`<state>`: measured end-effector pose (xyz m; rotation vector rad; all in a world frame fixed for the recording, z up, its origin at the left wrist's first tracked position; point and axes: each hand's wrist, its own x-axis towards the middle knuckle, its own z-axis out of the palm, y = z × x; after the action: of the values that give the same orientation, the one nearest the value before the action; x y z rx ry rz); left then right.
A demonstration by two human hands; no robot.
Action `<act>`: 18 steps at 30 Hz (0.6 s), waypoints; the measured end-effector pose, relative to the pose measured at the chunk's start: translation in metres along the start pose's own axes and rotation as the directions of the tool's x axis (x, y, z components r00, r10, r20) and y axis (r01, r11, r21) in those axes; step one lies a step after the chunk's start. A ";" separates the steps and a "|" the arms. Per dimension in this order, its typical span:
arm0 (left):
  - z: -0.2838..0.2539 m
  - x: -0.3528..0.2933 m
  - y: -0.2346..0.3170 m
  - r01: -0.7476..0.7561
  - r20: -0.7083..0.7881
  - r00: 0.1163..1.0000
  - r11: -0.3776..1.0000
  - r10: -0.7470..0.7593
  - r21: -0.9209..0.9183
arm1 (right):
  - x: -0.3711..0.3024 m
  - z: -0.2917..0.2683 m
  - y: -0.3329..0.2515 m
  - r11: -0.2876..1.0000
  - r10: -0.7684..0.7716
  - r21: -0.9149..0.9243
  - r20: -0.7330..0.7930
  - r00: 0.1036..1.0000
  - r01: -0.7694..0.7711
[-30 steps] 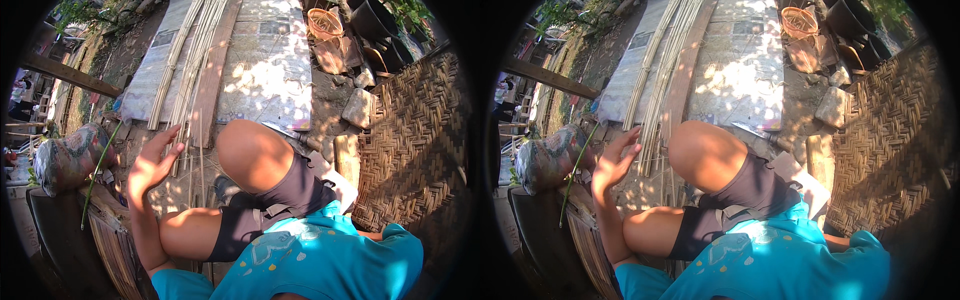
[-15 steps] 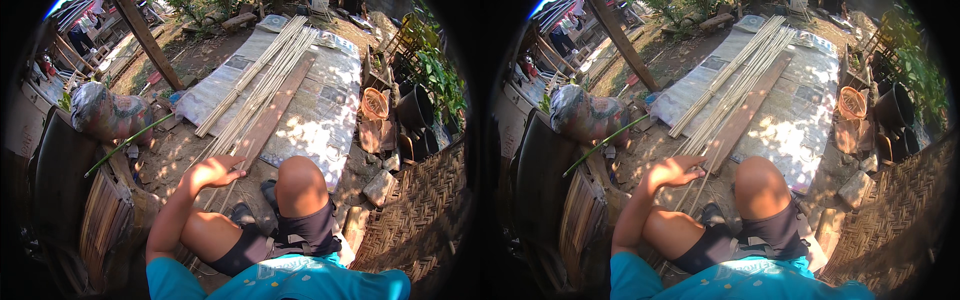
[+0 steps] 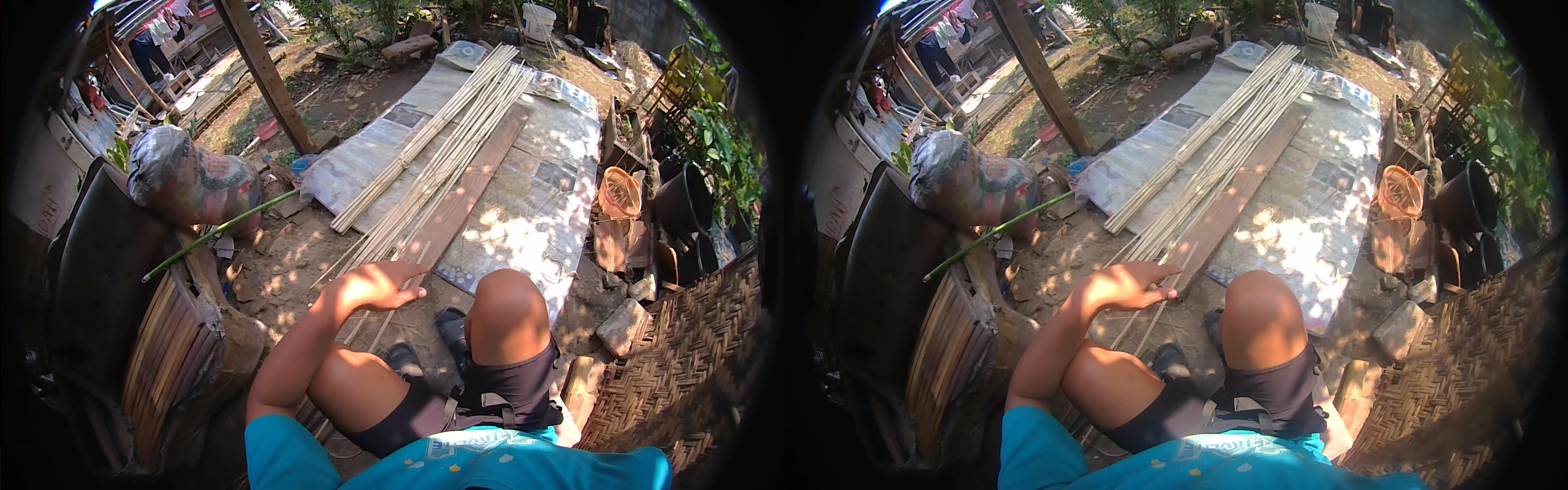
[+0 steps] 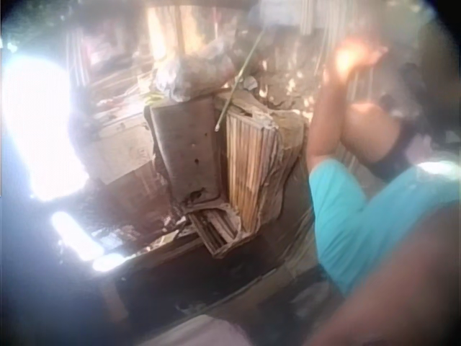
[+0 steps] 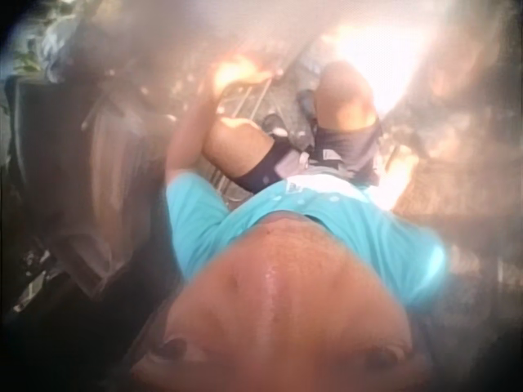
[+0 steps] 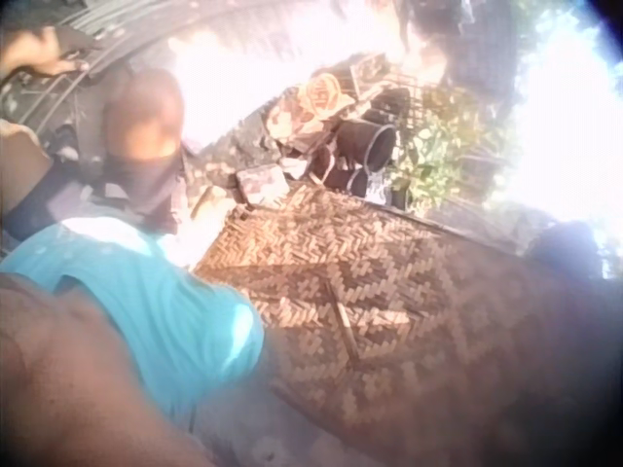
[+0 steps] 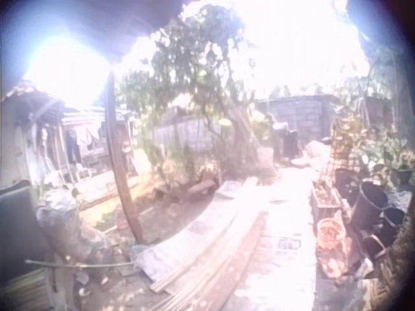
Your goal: The person sits on the ground and uses a knife to split long bamboo strips into thinner pieces. They repeatedly pick up a strip, split it lengthwise, and place the resulting pieces aside on a pile.
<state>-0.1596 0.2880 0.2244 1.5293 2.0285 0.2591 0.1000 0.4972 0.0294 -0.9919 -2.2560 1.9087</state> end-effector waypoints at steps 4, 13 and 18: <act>-0.002 0.001 0.000 0.021 0.030 0.999 1.000 -0.021 -0.012 | -0.004 0.002 0.004 1.000 0.009 -0.006 0.001 1.000 -0.009; 0.002 -0.003 0.000 -0.026 0.025 0.999 1.000 0.026 0.004 | -0.009 0.007 0.009 1.000 0.011 -0.001 -0.006 1.000 -0.011; 0.000 -0.001 0.002 -0.020 0.043 0.999 1.000 0.020 0.003 | -0.010 0.008 0.010 1.000 0.007 0.004 -0.010 1.000 -0.007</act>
<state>-0.1580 0.2877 0.2254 1.5445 1.9822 0.2290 0.1091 0.4861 0.0222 -1.0081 -2.2459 1.9049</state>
